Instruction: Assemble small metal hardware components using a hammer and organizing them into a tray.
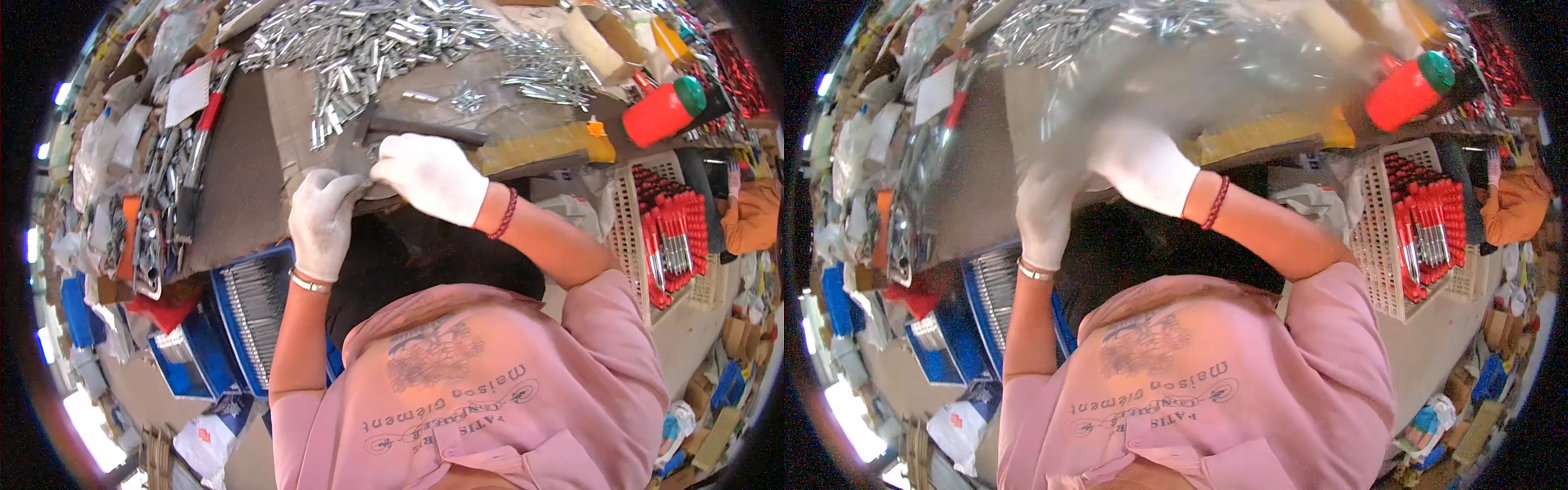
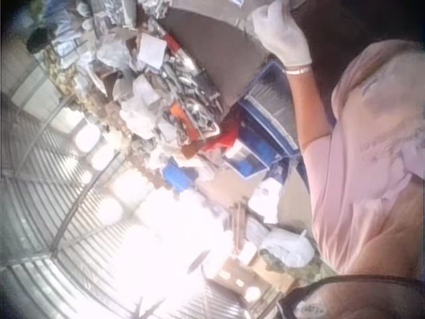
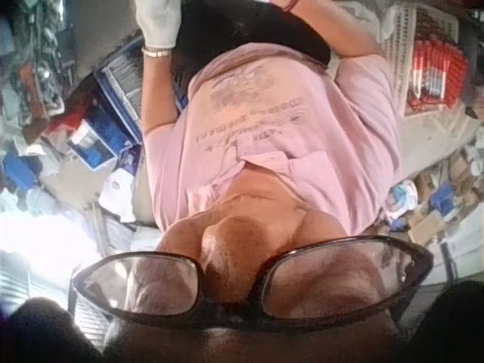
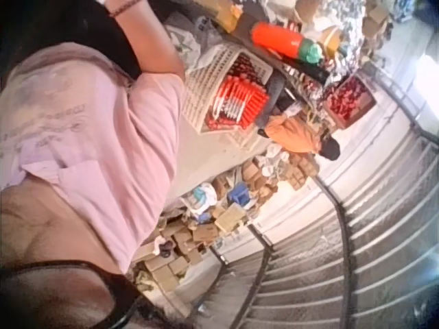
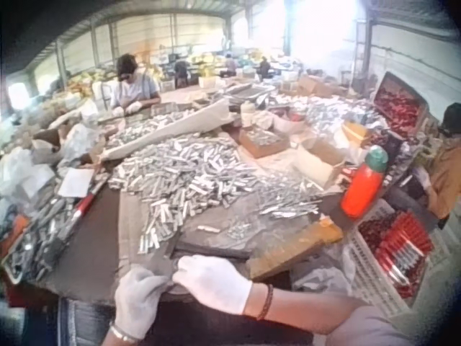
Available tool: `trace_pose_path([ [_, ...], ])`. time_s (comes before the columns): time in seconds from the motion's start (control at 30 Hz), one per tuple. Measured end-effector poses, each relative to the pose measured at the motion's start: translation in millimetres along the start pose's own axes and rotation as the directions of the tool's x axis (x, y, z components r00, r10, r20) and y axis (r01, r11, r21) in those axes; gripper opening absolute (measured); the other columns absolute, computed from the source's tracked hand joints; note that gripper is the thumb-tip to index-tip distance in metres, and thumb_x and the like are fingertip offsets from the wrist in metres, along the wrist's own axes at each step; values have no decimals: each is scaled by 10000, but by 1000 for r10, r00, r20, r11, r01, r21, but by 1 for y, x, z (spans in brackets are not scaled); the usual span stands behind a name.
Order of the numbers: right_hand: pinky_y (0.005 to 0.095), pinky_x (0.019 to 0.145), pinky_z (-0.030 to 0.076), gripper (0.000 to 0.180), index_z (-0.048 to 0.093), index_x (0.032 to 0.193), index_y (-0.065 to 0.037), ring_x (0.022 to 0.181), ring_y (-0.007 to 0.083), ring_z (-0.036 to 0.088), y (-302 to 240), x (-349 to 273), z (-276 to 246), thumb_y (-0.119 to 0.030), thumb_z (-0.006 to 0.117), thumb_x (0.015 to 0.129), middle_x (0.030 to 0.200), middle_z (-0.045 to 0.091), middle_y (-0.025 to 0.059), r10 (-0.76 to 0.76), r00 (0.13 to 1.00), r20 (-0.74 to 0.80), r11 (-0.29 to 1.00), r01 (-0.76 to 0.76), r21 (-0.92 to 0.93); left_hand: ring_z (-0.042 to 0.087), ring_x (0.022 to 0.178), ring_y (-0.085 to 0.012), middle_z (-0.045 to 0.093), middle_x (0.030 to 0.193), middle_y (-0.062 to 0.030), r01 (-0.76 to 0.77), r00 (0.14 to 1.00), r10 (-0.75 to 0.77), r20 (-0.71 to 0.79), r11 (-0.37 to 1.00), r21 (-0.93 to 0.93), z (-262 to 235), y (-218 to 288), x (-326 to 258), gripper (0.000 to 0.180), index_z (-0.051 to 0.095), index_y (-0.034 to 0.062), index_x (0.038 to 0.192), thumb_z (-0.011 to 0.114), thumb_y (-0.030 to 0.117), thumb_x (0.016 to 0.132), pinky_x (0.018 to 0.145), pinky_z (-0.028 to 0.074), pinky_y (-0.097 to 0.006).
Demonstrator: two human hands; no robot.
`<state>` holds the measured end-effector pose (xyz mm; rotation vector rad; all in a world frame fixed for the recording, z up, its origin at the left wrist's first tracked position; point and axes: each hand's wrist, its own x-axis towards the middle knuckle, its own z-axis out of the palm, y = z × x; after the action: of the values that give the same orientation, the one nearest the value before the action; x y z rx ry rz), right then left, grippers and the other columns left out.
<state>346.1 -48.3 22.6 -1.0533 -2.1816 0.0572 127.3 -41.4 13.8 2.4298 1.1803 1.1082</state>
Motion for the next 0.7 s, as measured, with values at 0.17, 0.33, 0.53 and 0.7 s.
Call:
trace_pose_path([
  [0.17, 369, 749, 579, 96, 765, 977, -155, 848, 268, 709, 35, -23, -39, -166, 772, 881, 917, 686, 55, 209, 965, -160, 944, -242, -223, 668, 844, -321, 667, 899, -103, -7, 1000, 7, 2, 1000, -10, -2, 4, 0, 143, 767, 100, 964, 800, 58, 831, 739, 536, -406],
  [0.33, 355, 769, 576, 78, 778, 984, -166, 903, 256, 713, 104, -54, -74, -172, 733, 921, 955, 687, 32, 432, 901, -42, 847, -421, -324, 664, 836, -321, 664, 890, -102, -23, 1000, 23, -3, 1000, -16, -3, 6, 2, 185, 759, 101, 975, 820, 49, 808, 723, 534, -409],
  [0.53, 379, 778, 580, 31, 730, 931, -161, 938, 263, 690, 112, -46, -69, -178, 723, 905, 969, 648, 35, 301, 946, 123, 873, -221, -435, 660, 820, -319, 655, 873, -97, -21, 999, 20, -29, 999, -34, 0, 3, -1, 176, 758, 105, 959, 834, 64, 806, 711, 529, -413],
  [0.7, 381, 740, 575, 12, 711, 902, -125, 857, 269, 696, 106, -32, -65, -135, 717, 899, 938, 658, 49, 310, 948, 76, 880, -256, -401, 663, 826, -321, 658, 875, -94, 2, 999, -4, -41, 998, -64, 6, -5, -4, 161, 759, 114, 946, 827, 67, 808, 718, 531, -417],
])
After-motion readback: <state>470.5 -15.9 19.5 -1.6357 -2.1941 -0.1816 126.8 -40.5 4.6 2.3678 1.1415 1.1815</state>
